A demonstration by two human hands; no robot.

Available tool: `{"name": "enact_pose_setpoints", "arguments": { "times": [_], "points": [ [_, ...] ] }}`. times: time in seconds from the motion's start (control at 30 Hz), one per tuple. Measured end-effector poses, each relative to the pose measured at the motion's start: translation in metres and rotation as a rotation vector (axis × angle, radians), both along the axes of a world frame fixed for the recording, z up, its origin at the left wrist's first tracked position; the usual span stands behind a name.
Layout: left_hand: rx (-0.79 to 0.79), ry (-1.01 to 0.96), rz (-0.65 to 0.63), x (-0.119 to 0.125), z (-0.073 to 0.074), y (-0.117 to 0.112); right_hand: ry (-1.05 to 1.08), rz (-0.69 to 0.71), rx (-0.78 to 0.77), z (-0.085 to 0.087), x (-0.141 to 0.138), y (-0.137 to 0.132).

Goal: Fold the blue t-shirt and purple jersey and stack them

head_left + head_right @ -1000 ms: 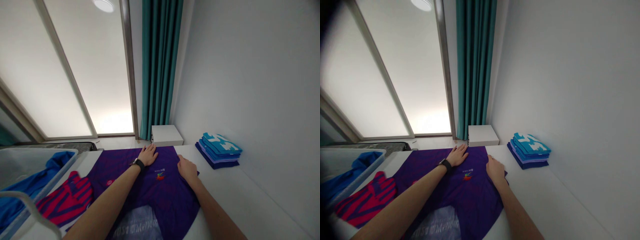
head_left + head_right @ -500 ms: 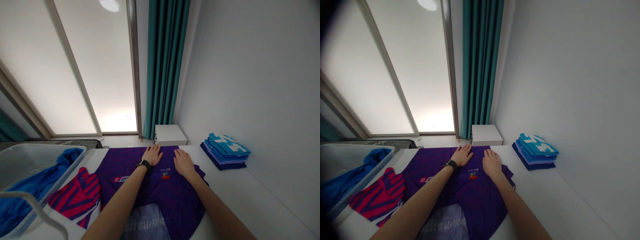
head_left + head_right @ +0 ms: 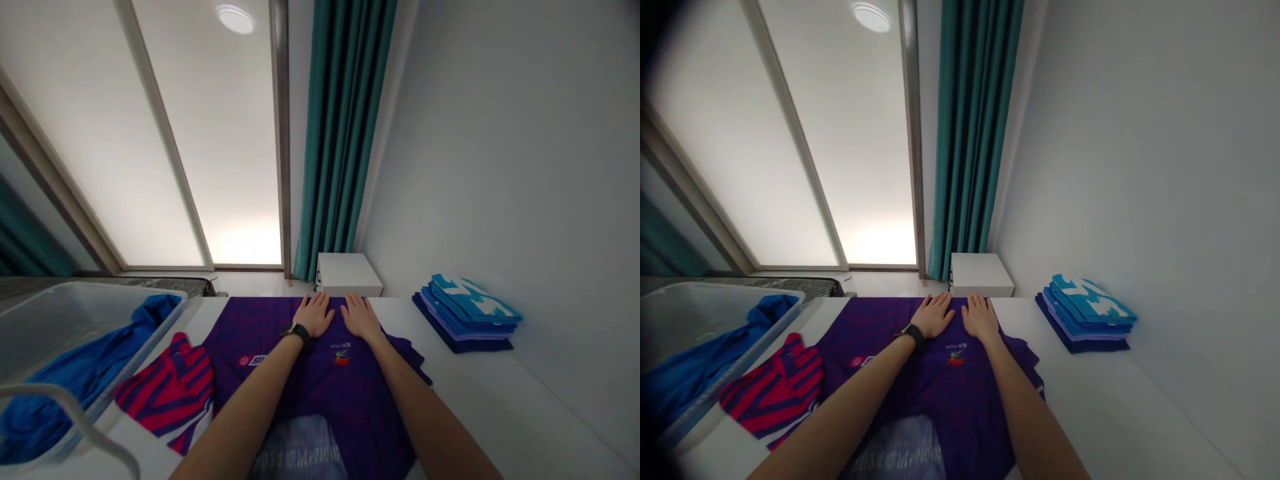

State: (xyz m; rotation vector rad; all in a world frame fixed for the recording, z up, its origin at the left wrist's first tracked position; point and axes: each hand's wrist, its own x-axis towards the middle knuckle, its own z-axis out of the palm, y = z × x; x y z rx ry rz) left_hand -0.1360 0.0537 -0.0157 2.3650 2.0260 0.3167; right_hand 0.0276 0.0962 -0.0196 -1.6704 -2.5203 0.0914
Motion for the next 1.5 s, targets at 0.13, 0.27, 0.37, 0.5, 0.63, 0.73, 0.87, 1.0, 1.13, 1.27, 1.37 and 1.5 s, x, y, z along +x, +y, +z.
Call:
{"name": "enact_pose_setpoints", "arguments": {
  "times": [0.13, 0.27, 0.37, 0.5, 0.63, 0.73, 0.87, 1.0, 1.13, 1.27, 1.37, 1.5],
  "points": [
    [-0.015, 0.008, 0.064, -0.022, 0.001, -0.009, -0.016, -0.003, -0.023, -0.002, 0.0, 0.003],
    [-0.039, 0.03, 0.171, -0.074, 0.004, -0.028, -0.027, -0.008, -0.03, -0.004, 0.0, 0.005],
    [-0.063, 0.052, 0.269, -0.121, 0.008, -0.047, -0.033, -0.012, -0.032, -0.005, -0.001, 0.005],
    [-0.078, 0.079, 0.371, -0.171, 0.011, -0.07, -0.041, -0.016, -0.04, -0.005, 0.0, 0.005],
    [-0.08, 0.085, 0.424, -0.19, 0.008, -0.078, -0.058, -0.043, -0.052, -0.004, 0.009, 0.009],
    [-0.073, 0.083, 0.456, -0.189, 0.005, -0.076, -0.072, -0.069, -0.062, -0.002, 0.017, 0.011],
    [-0.069, 0.083, 0.475, -0.185, 0.004, -0.073, -0.083, -0.084, -0.067, -0.002, 0.02, 0.012],
    [-0.085, 0.082, 0.468, -0.185, 0.007, -0.074, -0.093, -0.086, -0.082, 0.0, 0.019, 0.012],
    [-0.089, 0.083, 0.459, -0.179, 0.012, -0.075, -0.106, -0.077, -0.107, 0.007, 0.016, 0.009],
    [-0.079, 0.086, 0.399, -0.159, 0.012, -0.085, -0.117, -0.032, -0.118, 0.01, 0.008, -0.008],
    [-0.067, 0.08, 0.35, -0.143, 0.007, -0.099, -0.108, 0.006, -0.12, 0.006, 0.003, -0.028],
    [-0.007, 0.075, 0.317, -0.137, 0.001, -0.111, -0.083, 0.045, -0.063, 0.0, 0.002, -0.045]
  ]
}}
